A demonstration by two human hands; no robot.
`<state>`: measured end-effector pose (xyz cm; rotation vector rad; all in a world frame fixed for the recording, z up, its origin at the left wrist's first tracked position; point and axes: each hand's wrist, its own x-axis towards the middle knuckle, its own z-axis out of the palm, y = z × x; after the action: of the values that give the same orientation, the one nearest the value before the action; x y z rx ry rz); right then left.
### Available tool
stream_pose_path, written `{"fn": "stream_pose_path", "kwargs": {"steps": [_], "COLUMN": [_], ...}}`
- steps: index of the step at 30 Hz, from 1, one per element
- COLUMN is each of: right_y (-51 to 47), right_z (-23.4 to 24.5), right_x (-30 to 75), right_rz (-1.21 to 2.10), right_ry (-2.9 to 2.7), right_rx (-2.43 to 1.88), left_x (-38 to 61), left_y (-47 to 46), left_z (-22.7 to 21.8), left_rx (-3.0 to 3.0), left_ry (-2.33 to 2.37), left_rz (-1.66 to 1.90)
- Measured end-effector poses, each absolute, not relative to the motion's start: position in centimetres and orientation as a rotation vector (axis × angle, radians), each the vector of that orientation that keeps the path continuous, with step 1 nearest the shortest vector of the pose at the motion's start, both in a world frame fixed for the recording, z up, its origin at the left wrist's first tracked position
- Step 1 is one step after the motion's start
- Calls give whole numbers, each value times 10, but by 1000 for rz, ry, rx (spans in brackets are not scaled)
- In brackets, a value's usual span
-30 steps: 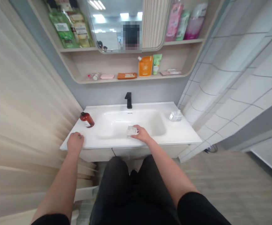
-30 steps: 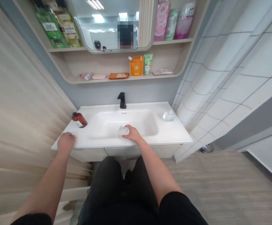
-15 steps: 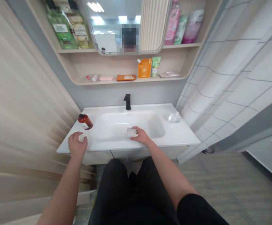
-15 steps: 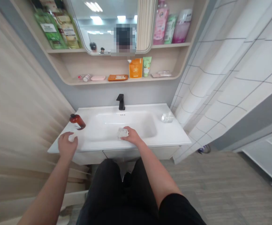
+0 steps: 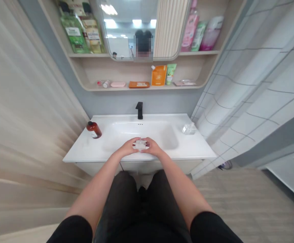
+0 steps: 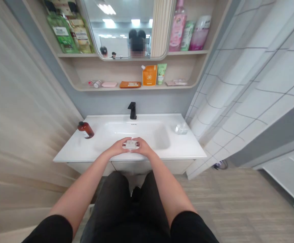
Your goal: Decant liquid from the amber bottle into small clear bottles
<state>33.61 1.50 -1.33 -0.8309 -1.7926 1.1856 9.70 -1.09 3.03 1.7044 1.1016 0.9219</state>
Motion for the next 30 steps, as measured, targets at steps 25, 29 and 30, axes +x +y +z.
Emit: {"fn": "stream_pose_path", "kwargs": {"steps": [25,29,30], "right_y": [18,19,20], "right_z": [-8,-10,-10], "right_x": [342,342,342], "right_rz": [1046,1031,1025], "right_ry": [-1751,-1743,-1744], "right_rx": [-1037,-1069,-1074], "left_x": [-77,-93,-95], "left_y": [-110,-100,-97], "left_z": [25,26,26], "left_rx": [1179,1205,1224], "left_ry": [2594,2657,2666], "left_rz": [1261,1255,1250]}}
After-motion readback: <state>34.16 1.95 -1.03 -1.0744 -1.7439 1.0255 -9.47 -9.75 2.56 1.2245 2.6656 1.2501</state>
